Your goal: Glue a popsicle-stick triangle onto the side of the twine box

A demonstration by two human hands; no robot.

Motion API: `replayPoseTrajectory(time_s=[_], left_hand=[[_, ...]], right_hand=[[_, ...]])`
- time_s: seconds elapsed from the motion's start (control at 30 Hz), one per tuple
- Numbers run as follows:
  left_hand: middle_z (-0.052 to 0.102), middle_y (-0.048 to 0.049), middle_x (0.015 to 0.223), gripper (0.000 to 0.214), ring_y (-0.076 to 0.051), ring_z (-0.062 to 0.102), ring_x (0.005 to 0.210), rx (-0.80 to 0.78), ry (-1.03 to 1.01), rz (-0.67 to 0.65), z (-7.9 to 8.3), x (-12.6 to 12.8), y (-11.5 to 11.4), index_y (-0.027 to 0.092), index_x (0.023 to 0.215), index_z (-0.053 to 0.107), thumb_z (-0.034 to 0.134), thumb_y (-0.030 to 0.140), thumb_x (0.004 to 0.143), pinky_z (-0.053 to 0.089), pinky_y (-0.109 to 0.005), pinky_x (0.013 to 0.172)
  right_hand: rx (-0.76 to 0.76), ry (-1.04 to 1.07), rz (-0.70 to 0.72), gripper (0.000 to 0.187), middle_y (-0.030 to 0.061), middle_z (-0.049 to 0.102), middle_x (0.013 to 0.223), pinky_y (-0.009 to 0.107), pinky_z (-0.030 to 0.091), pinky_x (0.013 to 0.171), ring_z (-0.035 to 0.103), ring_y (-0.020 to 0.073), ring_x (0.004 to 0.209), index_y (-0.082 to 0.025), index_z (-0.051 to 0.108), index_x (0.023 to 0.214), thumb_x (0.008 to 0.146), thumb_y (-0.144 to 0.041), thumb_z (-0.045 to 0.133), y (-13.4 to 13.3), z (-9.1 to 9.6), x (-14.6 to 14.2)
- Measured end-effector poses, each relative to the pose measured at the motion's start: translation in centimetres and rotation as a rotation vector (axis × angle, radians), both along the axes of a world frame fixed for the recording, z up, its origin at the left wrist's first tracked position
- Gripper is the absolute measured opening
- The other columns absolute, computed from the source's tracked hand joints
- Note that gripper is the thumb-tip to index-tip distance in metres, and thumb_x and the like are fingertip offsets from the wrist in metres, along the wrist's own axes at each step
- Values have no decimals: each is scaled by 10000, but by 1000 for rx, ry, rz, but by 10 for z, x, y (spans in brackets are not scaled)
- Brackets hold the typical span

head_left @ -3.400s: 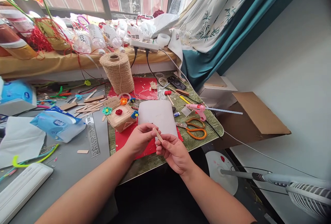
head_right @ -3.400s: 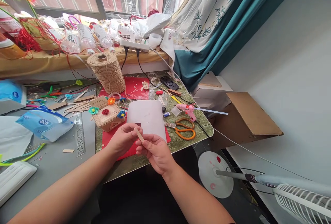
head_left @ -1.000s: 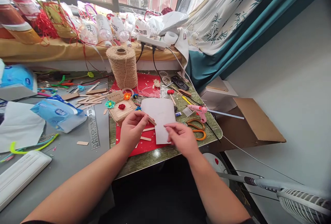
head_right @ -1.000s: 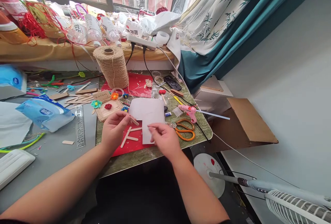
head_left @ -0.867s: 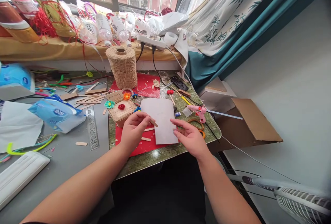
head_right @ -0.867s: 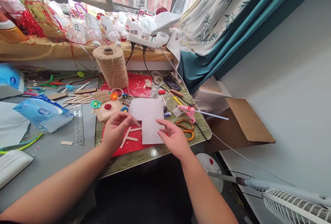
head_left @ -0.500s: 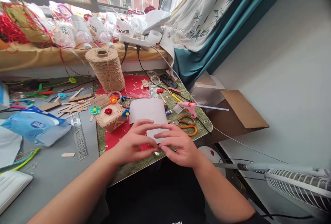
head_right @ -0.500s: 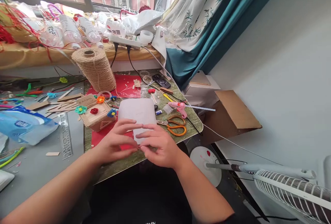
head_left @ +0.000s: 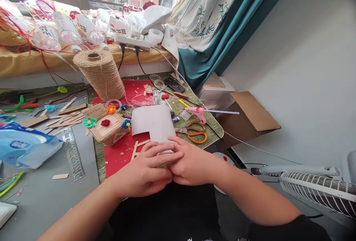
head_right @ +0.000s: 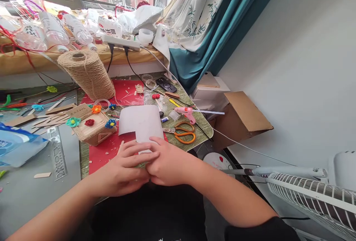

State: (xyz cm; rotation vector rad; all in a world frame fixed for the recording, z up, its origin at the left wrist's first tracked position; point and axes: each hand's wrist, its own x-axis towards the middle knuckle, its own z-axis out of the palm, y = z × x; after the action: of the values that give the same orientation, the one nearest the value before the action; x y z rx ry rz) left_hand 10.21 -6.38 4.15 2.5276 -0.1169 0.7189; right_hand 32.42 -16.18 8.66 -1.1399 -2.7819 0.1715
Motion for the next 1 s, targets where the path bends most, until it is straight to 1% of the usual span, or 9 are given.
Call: replayPoseTrajectory(time_s=[0.17, 0.3, 0.4, 0.5, 0.6, 0.7, 0.83, 0.93, 1.0], left_hand=[[728, -56, 1346, 354, -262, 651, 1306, -54, -30, 14, -12, 2, 4, 358, 1203, 729, 733, 173, 901, 401, -441, 1172], [811, -77, 1085, 261, -228, 761, 1017, -314, -107, 13, -18, 7, 6, 290, 1117, 755, 728, 154, 896, 559, -377, 951], [797, -92, 939, 107, -215, 746, 884, -566, -148, 74, -16, 6, 11, 229, 996, 759, 724, 182, 906, 590, -359, 845], [770, -99, 911, 35, -210, 723, 859, -843, -152, 84, -13, 2, 16, 200, 936, 745, 716, 191, 919, 601, -349, 794], [773, -104, 1012, 70, -224, 721, 952, -814, -68, -9, -10, 5, 12, 214, 936, 777, 755, 173, 884, 590, -376, 886], [783, -106, 1074, 58, -238, 724, 1013, -795, -17, 29, -11, 13, 3, 222, 919, 805, 779, 209, 868, 574, -381, 950], [798, -79, 954, 99, -213, 741, 906, -1110, 118, 130, -16, 21, -3, 209, 862, 811, 797, 307, 867, 593, -333, 879], [799, -85, 987, 167, -225, 742, 921, -1347, 220, 97, -18, 21, -2, 186, 826, 808, 828, 352, 833, 595, -346, 888], [800, -86, 972, 190, -237, 740, 936, -1387, 281, 67, -17, 19, -1, 182, 830, 818, 848, 368, 807, 586, -364, 916]], right_hand=[[-22, -23, -74, 193, 115, 784, 1079, 559, 308, 1204, 564, 321, 1312, -198, 791, 952, 962, -266, 611, 6, 0, 5], [10, 10, -85, 146, 127, 764, 1031, 553, 335, 1176, 564, 339, 1297, -185, 772, 971, 939, -243, 641, 4, -8, 5], [-57, 20, -133, 108, 99, 725, 846, 449, 474, 986, 660, 274, 966, -184, 747, 907, 928, -204, 643, -2, -14, 7], [-140, -13, -198, 190, 82, 689, 778, 363, 468, 753, 589, 196, 696, -185, 718, 803, 954, -177, 602, -8, -15, 11], [-100, -44, -186, 178, 173, 709, 1204, 392, 462, 778, 631, 240, 870, -174, 730, 824, 952, -178, 607, -13, -14, 11], [-43, -10, -225, 130, 181, 489, 1584, 479, 476, 906, 618, 337, 1127, -170, 752, 1001, 925, -180, 646, -16, -16, 4], [10, 20, -360, 311, 179, 331, 1687, 602, 441, 1018, 533, 439, 1313, -166, 726, 1179, 882, -112, 655, -14, -21, -5], [24, -28, -321, 396, 171, 358, 1676, 673, 385, 1087, 463, 478, 1398, -177, 706, 1260, 872, -116, 662, -8, -27, -11], [35, -72, -296, 435, 174, 429, 1637, 694, 359, 1115, 468, 485, 1396, -190, 696, 1298, 864, -160, 691, -3, -33, -15]])
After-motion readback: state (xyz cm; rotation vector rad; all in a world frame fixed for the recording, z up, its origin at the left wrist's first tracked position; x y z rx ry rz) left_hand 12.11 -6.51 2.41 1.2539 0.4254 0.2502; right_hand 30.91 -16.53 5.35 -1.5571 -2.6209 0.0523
